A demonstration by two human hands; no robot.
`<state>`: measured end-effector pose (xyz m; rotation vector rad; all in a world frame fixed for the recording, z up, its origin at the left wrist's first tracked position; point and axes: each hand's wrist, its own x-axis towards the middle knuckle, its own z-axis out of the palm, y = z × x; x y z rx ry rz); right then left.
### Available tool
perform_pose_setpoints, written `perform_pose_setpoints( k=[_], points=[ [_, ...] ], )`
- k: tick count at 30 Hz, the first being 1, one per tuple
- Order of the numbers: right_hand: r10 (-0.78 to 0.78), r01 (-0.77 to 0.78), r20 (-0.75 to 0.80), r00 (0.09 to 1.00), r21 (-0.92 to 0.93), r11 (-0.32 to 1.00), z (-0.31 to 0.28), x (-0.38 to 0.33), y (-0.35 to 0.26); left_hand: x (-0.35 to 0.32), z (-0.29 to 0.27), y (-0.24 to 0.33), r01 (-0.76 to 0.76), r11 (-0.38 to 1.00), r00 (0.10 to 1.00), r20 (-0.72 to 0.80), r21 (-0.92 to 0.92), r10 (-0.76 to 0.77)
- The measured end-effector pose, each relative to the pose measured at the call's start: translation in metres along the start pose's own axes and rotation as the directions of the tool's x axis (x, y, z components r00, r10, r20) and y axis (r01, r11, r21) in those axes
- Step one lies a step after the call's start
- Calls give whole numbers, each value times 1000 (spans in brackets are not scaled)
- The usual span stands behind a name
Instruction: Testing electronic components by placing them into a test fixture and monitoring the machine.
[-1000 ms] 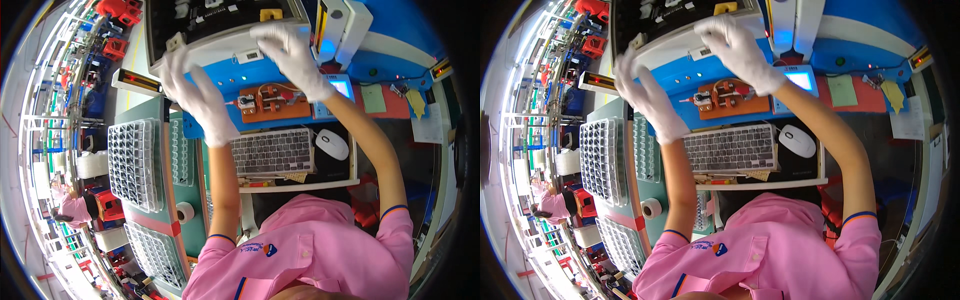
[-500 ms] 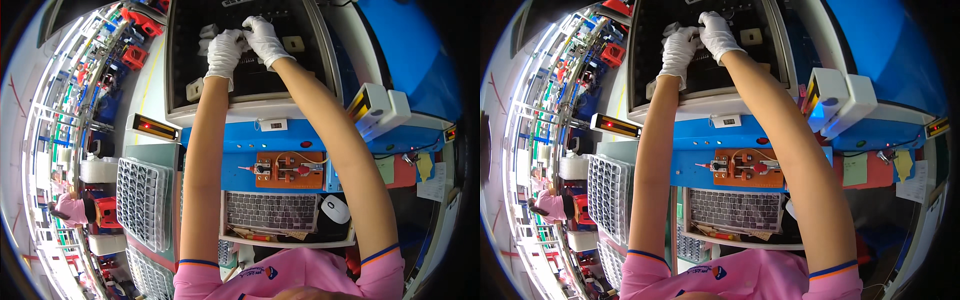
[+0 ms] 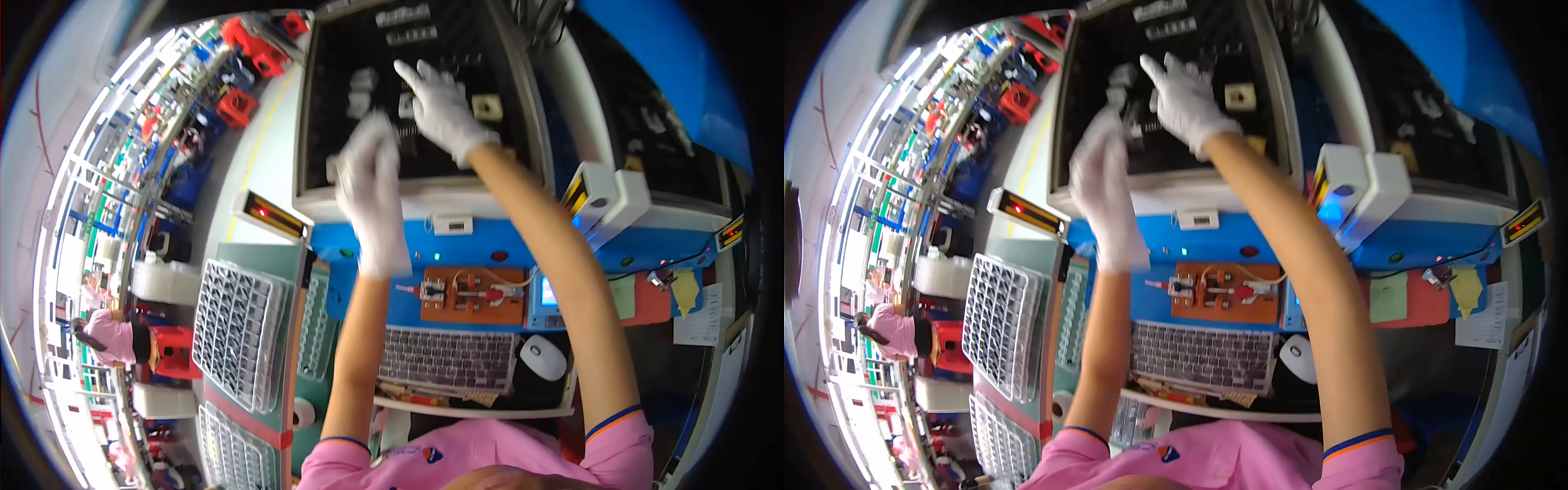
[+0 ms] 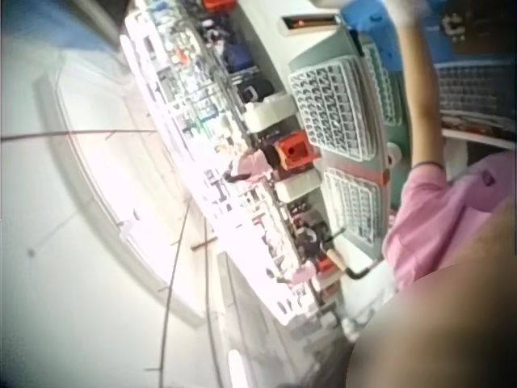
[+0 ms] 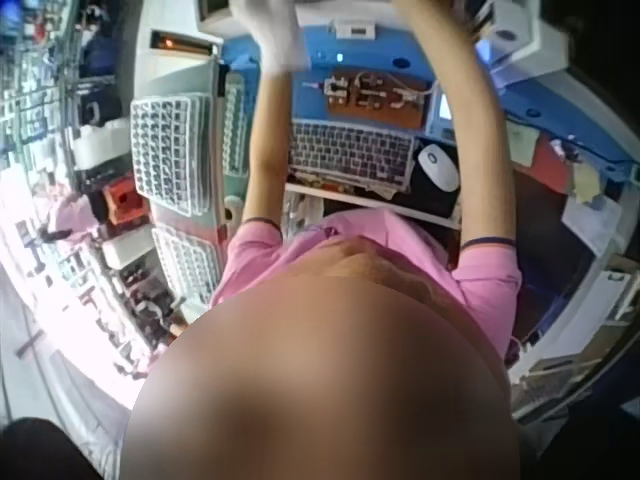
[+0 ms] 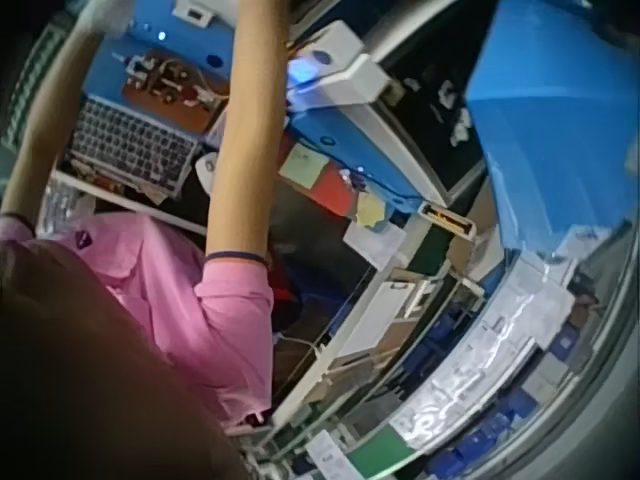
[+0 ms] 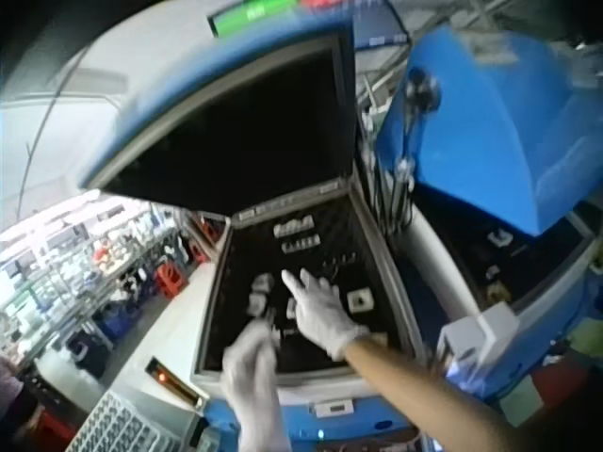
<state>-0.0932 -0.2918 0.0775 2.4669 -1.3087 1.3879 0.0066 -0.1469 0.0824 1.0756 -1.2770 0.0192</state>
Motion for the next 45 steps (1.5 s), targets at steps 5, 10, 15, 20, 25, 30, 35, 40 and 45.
perform_pose_setpoints(
  k=[5,10,15,20,25,30,35,40,45],
  points=[
    [-287,277,67,956,124,953,-108,-110,-38,-98,-75,29,167,938,934,257,303,-249],
    [-144,230,454,879,-139,963,-153,-199,-3,-108,-98,-4,148,931,901,342,335,-266],
    [-185,242,375,909,-113,964,-132,-212,14,-110,-89,-12,131,906,878,377,404,-295],
    [-82,100,342,936,-35,994,-128,-202,2,-93,-93,-12,-1,905,887,418,426,-196],
    [-235,209,299,925,115,971,-149,-209,-8,-91,-134,26,419,905,838,352,75,-417],
    [-390,310,298,872,280,908,-169,-240,-13,-67,-234,79,437,880,850,236,186,-472],
    [-281,179,269,921,347,921,-150,-233,-9,-32,-324,89,520,666,808,-54,535,-587],
    [-216,89,305,928,382,920,-143,-229,-6,-32,-315,60,532,633,802,-97,562,-589],
    [-243,134,276,930,362,923,-144,-232,-2,-36,-271,31,330,454,882,-99,828,-460]
  ],
)
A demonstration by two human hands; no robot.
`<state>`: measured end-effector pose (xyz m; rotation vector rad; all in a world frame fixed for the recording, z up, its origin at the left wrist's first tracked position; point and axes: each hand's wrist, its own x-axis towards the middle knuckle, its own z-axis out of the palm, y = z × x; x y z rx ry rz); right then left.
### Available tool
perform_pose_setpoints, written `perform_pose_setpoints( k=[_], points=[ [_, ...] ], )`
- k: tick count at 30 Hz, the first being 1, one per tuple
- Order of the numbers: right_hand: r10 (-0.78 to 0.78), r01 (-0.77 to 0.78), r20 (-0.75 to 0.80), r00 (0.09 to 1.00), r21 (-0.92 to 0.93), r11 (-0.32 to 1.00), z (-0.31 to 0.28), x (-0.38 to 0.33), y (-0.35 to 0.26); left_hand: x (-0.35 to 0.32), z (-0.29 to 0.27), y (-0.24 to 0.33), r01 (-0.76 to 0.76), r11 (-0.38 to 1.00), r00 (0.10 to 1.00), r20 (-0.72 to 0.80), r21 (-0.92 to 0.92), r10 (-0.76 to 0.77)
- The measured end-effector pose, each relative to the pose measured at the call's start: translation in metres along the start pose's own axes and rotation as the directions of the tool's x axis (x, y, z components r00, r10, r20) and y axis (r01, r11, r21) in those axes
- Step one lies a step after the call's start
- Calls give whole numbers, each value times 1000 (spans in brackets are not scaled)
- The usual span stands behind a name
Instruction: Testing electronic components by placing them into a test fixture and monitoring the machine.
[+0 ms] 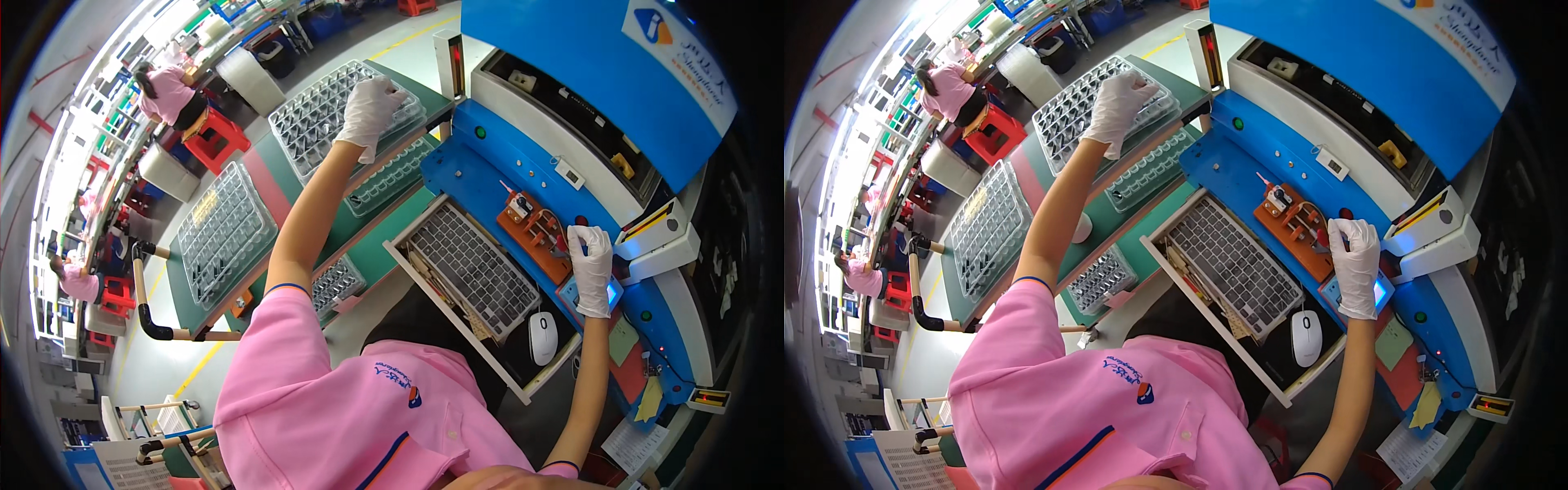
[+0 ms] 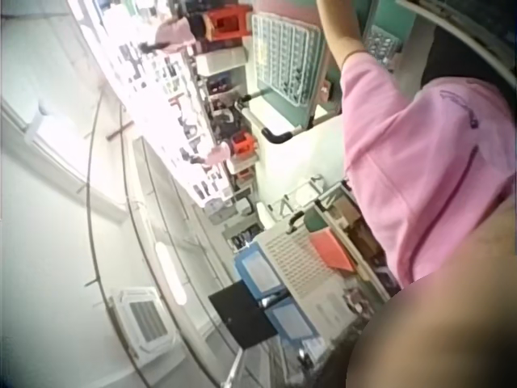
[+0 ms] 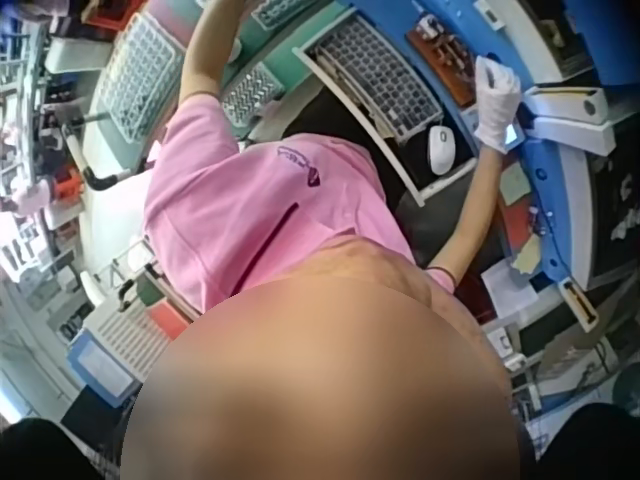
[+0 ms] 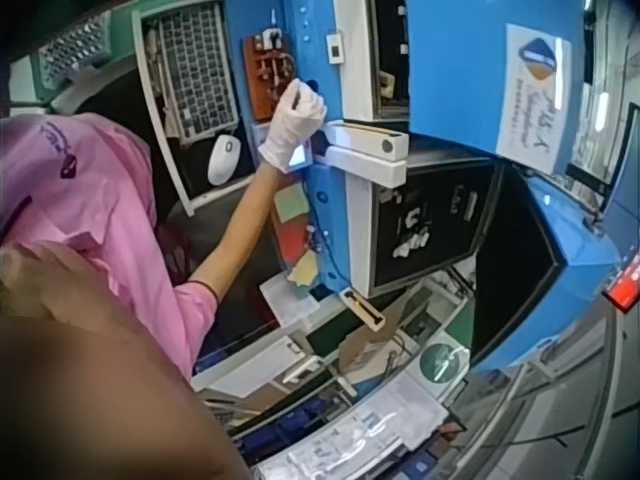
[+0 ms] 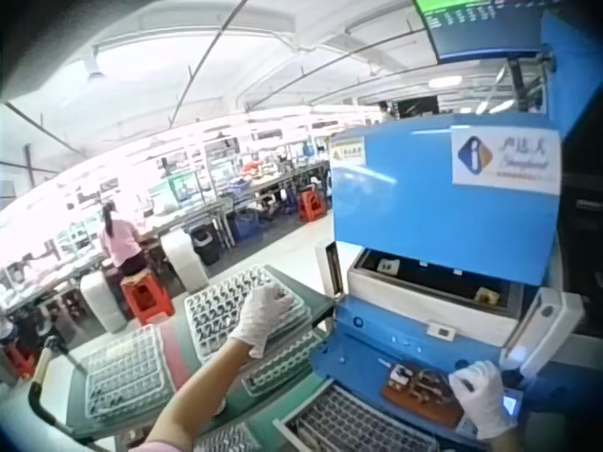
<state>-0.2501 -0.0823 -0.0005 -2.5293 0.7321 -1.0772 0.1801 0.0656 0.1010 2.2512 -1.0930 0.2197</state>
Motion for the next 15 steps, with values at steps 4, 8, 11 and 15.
perform_pose_setpoints(
  k=[4,8,11,15],
  points=[
    [-40,40,-15,999,5,999,1,0,3,-2,10,10,22,999,1000,7,45,-22],
    [-45,45,-10,999,-20,999,2,0,3,-1,6,12,95,996,989,115,-5,-93],
    [-27,27,1,1000,-20,999,1,0,1,1,4,9,88,996,988,126,6,-88],
    [-7,7,9,1000,-7,1000,1,1,0,4,6,3,84,996,987,135,24,-87]
  ],
)
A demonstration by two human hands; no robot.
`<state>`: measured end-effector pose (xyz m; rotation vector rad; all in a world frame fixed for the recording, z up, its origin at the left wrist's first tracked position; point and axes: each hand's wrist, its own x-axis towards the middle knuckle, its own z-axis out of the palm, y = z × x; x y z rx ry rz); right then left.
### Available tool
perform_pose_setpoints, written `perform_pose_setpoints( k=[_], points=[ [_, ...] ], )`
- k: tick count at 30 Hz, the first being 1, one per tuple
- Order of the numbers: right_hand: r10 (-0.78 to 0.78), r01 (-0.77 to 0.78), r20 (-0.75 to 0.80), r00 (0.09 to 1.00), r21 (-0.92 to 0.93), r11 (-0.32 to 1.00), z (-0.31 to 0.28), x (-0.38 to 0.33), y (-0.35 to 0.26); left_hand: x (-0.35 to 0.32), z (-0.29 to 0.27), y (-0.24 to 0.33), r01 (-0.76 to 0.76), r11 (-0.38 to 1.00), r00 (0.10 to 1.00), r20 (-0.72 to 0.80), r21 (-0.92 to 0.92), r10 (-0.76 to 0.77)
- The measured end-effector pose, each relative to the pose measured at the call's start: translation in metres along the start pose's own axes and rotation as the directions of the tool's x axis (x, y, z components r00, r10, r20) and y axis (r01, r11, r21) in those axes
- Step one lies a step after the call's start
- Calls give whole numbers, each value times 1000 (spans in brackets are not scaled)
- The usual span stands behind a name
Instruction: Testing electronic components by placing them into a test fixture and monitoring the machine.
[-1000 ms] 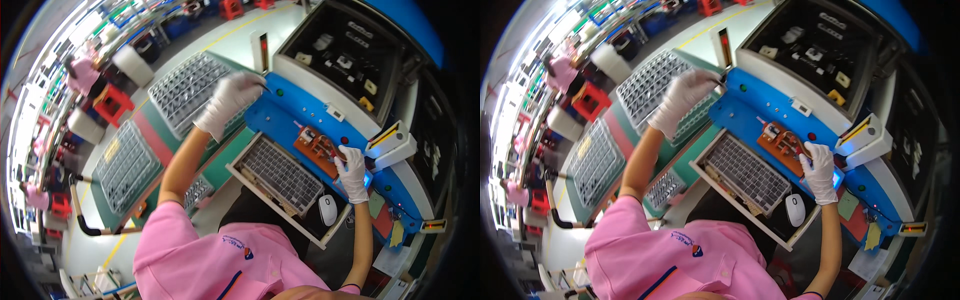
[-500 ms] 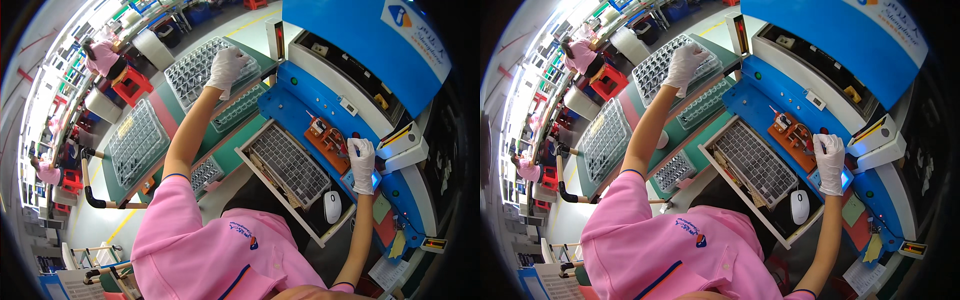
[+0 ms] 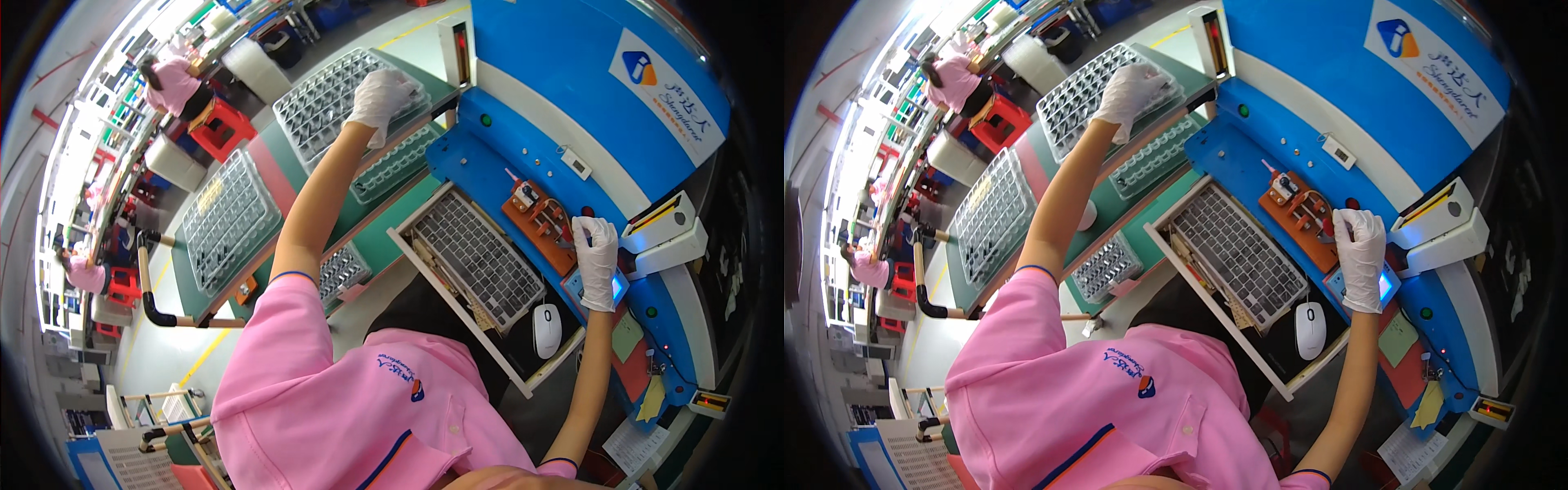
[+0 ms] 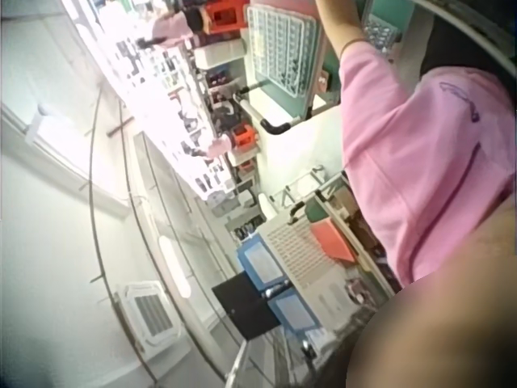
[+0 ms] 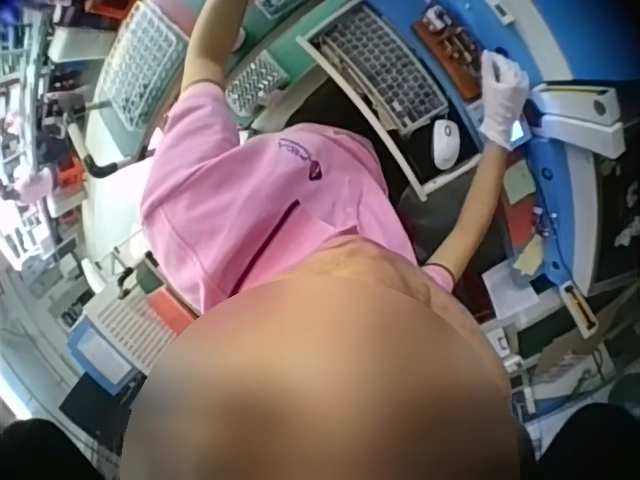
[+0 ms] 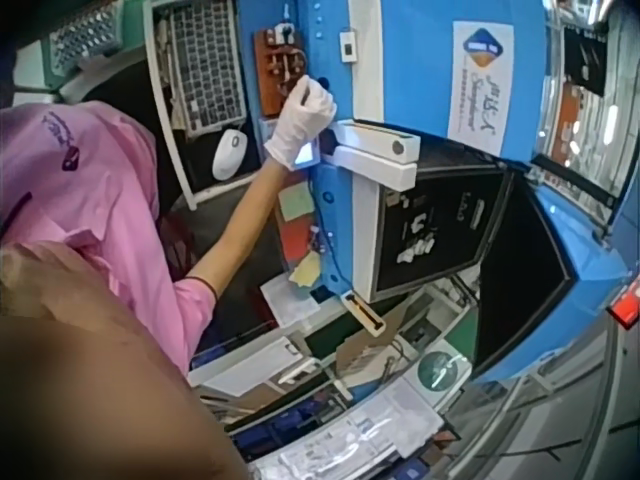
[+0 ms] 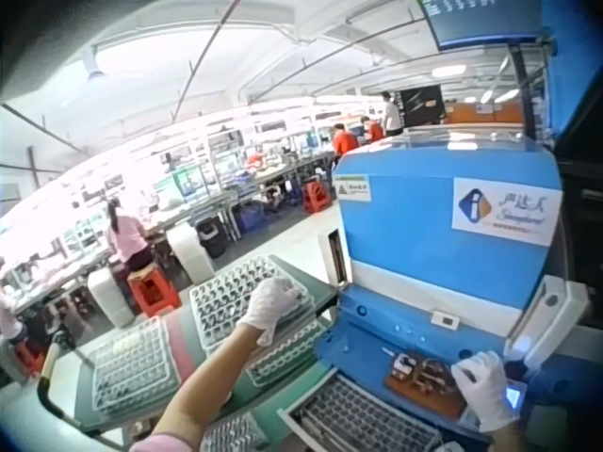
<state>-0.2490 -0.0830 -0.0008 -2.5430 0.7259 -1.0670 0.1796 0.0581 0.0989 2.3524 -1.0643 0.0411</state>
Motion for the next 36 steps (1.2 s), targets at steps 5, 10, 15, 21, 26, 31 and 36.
perform_pose_setpoints(
  k=[5,10,15,21,26,31,36],
  points=[
    [-64,65,26,998,-42,997,2,-1,7,-12,1,1,-36,996,993,-115,-85,27],
    [-76,78,79,994,-33,996,5,-4,26,-74,-36,-12,-88,989,947,-320,-122,45],
    [70,-68,174,982,-15,998,7,-8,37,-181,-155,-95,79,958,897,-439,276,53],
    [-9,-70,278,961,271,960,24,-12,15,-307,-234,-208,748,486,658,-414,451,-629],
    [-10,-88,367,930,249,964,25,-11,2,-332,-220,-253,809,505,588,-400,303,-703],
    [130,-174,268,954,147,974,-10,-15,2,-341,-223,-273,734,654,660,-417,181,-625],
    [104,-110,164,981,28,993,-33,-3,-9,-335,-252,-289,655,698,747,-108,289,-656]
  ],
)
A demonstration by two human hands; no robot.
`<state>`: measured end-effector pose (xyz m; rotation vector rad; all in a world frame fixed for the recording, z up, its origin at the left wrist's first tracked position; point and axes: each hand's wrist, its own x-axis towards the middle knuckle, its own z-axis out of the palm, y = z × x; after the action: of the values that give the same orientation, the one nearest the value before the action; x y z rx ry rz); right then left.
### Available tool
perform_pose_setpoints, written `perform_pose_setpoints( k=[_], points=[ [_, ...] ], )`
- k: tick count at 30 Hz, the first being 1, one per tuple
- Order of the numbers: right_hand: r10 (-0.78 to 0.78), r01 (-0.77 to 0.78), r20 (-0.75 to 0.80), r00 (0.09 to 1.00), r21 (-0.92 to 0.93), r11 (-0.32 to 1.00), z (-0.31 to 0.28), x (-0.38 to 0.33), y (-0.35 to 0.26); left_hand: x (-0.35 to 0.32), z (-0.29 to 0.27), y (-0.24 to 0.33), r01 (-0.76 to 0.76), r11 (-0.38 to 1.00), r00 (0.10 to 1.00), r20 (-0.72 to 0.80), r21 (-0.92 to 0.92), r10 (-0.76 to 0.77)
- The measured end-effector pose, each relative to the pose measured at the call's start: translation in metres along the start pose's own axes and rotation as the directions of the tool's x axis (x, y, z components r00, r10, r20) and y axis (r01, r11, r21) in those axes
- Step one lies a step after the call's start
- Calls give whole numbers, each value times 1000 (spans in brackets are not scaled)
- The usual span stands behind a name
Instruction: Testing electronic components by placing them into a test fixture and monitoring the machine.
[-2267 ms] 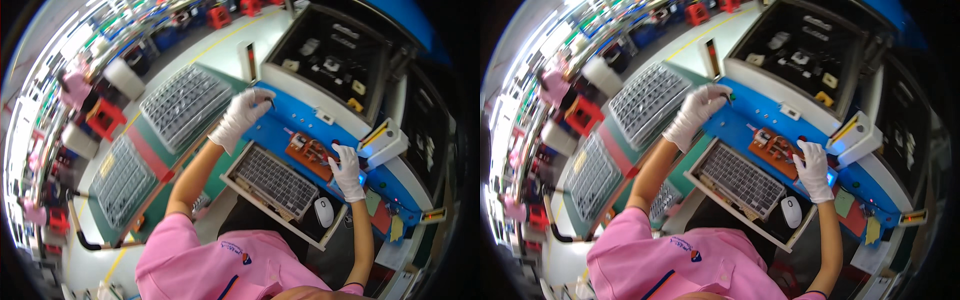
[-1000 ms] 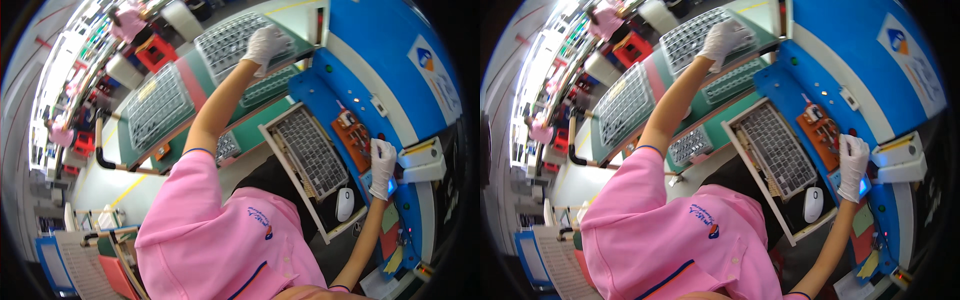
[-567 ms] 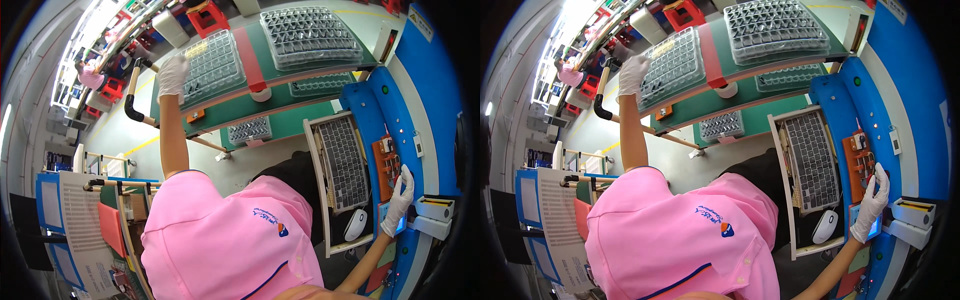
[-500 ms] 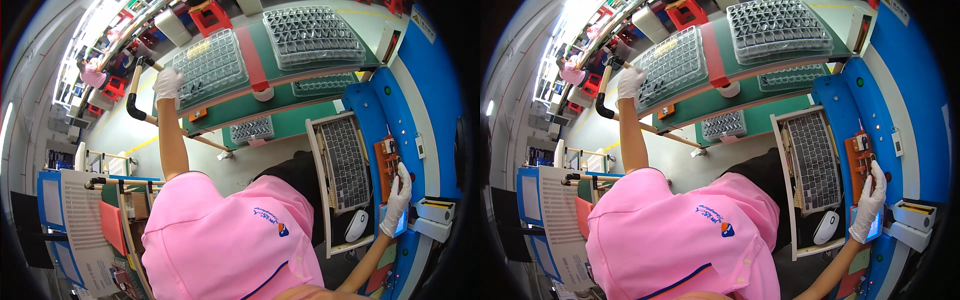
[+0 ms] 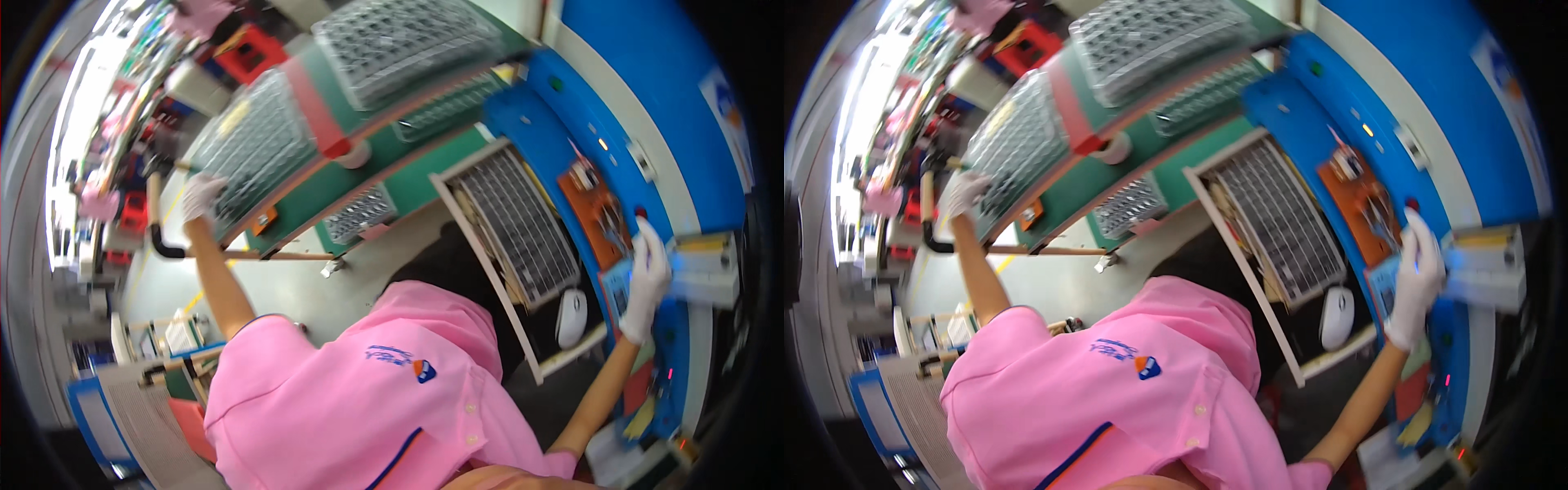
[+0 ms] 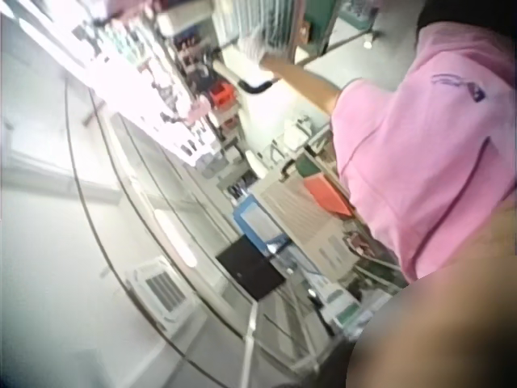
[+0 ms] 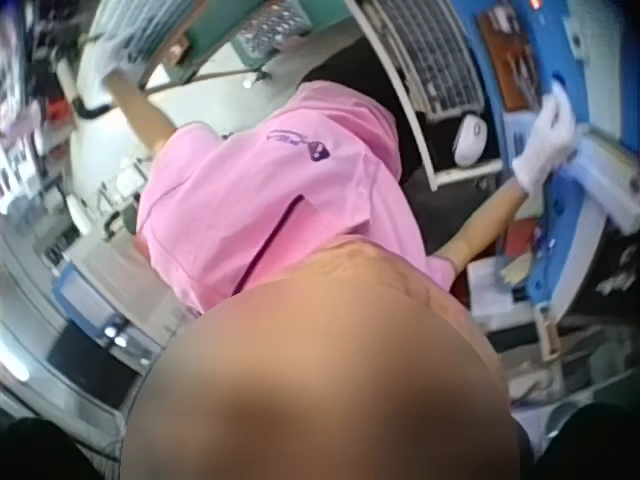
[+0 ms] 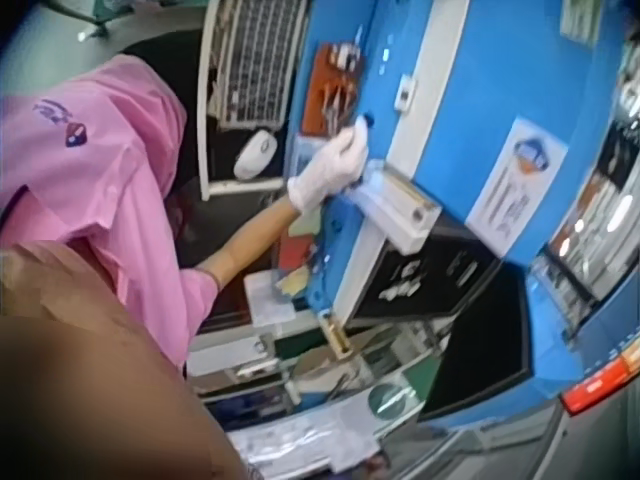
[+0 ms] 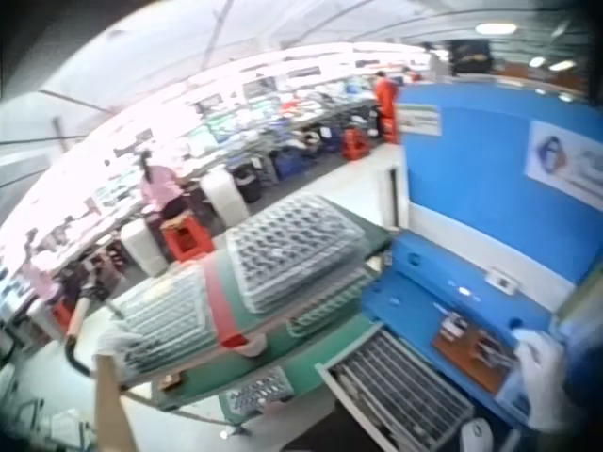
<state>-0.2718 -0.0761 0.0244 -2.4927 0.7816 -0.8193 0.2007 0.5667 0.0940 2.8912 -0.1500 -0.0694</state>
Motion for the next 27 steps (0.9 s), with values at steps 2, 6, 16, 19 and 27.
perform_pose_setpoints(
  k=[2,6,16,19,27],
  points=[
    [-10,10,15,1000,25,1000,4,12,-9,3,-10,-7,98,968,976,212,-233,-47],
    [-226,230,-51,973,100,968,38,34,-31,-4,-11,-17,216,852,976,113,-476,-184],
    [-323,321,-3,946,-90,943,118,59,-17,-12,-21,156,-285,400,944,-184,-871,273],
    [-355,342,-80,932,-141,929,117,55,-16,-49,16,255,-503,608,844,-196,-614,500],
    [-381,343,-232,895,-188,920,65,32,-28,-136,153,485,-411,282,238,196,-867,951]
  ],
)
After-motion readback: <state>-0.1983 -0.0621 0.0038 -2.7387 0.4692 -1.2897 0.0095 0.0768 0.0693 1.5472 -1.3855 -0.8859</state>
